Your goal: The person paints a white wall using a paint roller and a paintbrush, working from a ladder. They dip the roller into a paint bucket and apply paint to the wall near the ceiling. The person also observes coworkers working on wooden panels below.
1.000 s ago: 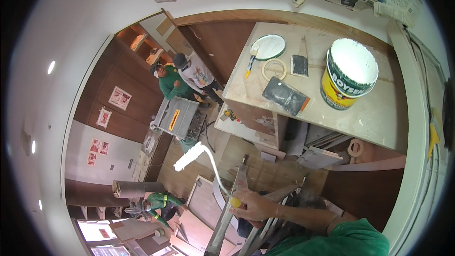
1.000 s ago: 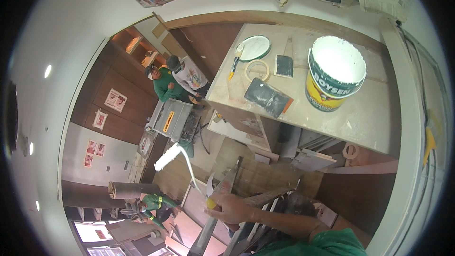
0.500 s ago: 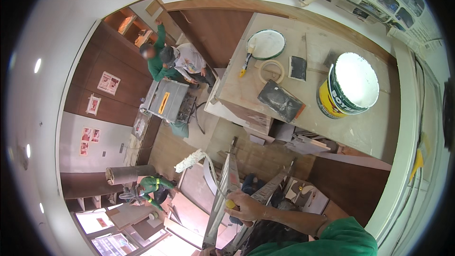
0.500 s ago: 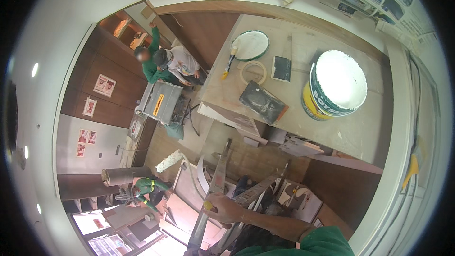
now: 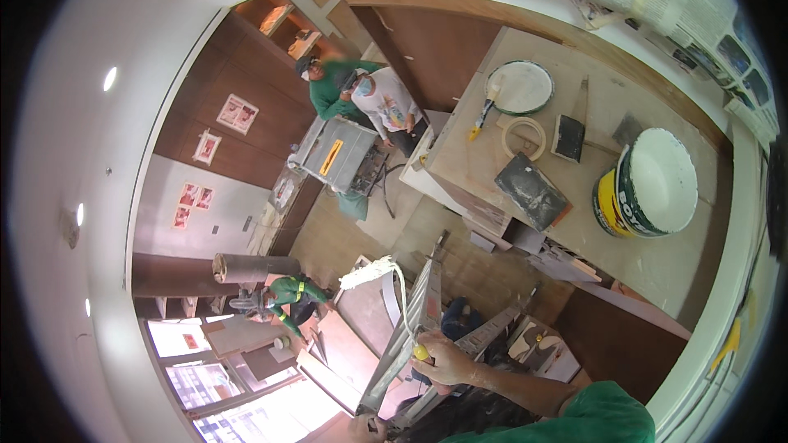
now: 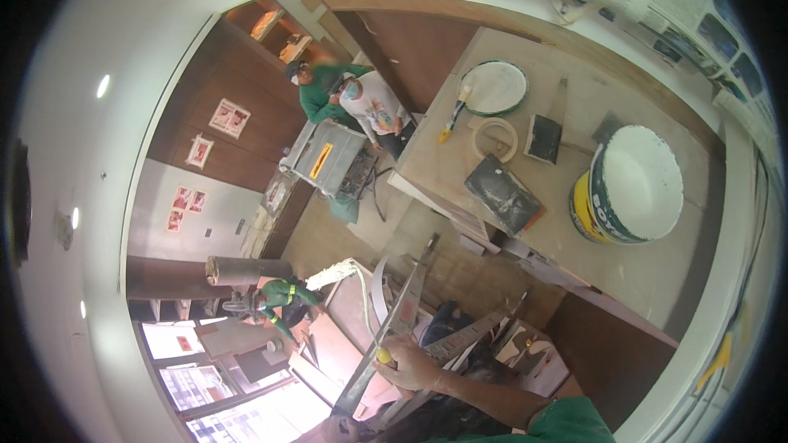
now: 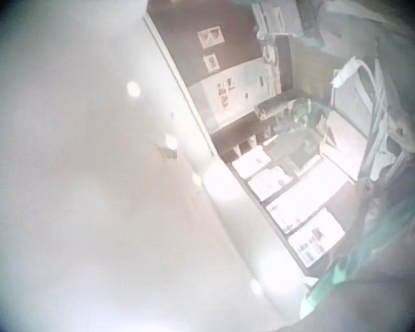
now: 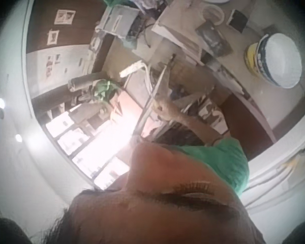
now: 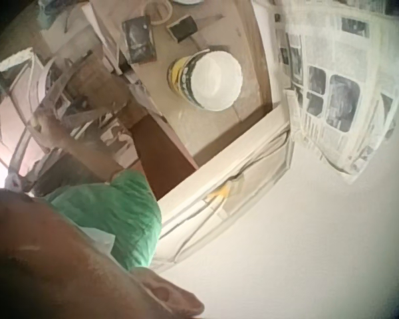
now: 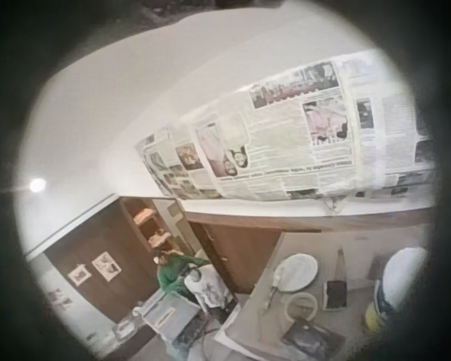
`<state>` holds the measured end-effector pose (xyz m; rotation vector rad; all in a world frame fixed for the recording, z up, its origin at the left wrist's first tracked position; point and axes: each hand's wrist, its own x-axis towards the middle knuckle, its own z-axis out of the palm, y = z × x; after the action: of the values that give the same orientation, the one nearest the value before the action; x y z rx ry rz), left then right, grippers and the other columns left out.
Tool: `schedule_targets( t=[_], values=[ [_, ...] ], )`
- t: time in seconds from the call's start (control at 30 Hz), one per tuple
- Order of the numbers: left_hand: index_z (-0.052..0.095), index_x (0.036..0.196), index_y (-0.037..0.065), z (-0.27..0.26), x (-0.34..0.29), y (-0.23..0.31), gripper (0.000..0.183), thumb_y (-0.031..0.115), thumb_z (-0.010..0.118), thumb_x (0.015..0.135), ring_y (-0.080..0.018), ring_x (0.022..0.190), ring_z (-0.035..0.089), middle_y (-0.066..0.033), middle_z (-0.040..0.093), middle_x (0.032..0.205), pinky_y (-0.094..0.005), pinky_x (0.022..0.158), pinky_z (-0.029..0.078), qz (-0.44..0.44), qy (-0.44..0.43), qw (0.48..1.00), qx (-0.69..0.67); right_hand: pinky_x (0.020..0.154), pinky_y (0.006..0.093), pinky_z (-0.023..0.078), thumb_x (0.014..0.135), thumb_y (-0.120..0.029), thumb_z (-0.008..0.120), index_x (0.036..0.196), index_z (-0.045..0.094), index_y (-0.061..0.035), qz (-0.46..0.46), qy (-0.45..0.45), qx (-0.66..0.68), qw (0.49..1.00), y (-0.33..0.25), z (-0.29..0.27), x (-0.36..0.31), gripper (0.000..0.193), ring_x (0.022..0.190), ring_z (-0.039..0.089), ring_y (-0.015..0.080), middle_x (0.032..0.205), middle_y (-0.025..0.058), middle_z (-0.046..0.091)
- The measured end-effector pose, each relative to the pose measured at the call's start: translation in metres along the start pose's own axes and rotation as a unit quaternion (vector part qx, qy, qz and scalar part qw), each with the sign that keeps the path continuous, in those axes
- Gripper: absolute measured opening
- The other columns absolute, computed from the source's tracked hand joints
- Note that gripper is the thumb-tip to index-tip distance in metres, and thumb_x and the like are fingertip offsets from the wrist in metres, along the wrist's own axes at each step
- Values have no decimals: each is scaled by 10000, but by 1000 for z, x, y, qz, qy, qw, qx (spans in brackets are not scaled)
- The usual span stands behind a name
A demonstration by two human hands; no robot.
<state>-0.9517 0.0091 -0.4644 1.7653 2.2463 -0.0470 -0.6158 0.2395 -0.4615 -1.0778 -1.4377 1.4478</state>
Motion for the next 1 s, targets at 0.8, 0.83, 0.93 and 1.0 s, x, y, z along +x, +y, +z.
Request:
schedule_targets(
  t=[0.8, 0.83, 0.93, 1.0],
  values=[
    [664, 864, 62, -56, 33, 87, 141, 198, 627, 873, -421, 846, 616, -192, 654, 863, -490, 780, 497, 85, 58, 995, 17, 826, 465, 431, 882, -161, 686, 765, 564, -55, -128, 14, 45, 991, -11, -16, 11, 200, 769, 597, 334, 723, 91, 553],
    [669, 873, 64, -55, 32, 84, 141, 198, 624, 875, -418, 851, 617, -190, 657, 869, -488, 783, 498, 76, 45, 996, 23, 826, 465, 431, 881, -161, 686, 764, 565, -56, -133, 24, 44, 990, -14, -16, 10, 199, 775, 598, 333, 723, 91, 552],
    [662, 891, 58, -54, 32, 73, 176, 225, 610, 909, -416, 863, 617, -192, 656, 878, -487, 797, 496, 81, 29, 996, 33, 825, 455, 430, 877, -158, 696, 772, 559, -54, -150, 38, 41, 987, -17, -16, 11, 201, 791, 592, 325, 741, 91, 556],
    [662, 902, 50, -55, 30, 77, 215, 253, 598, 933, -419, 896, 613, -203, 655, 906, -501, 820, 486, 75, 41, 996, 27, 825, 435, 427, 869, -153, 721, 792, 546, -52, -159, 28, 39, 986, -9, -11, 9, 217, 801, 575, 313, 777, 93, 564]
  ],
)
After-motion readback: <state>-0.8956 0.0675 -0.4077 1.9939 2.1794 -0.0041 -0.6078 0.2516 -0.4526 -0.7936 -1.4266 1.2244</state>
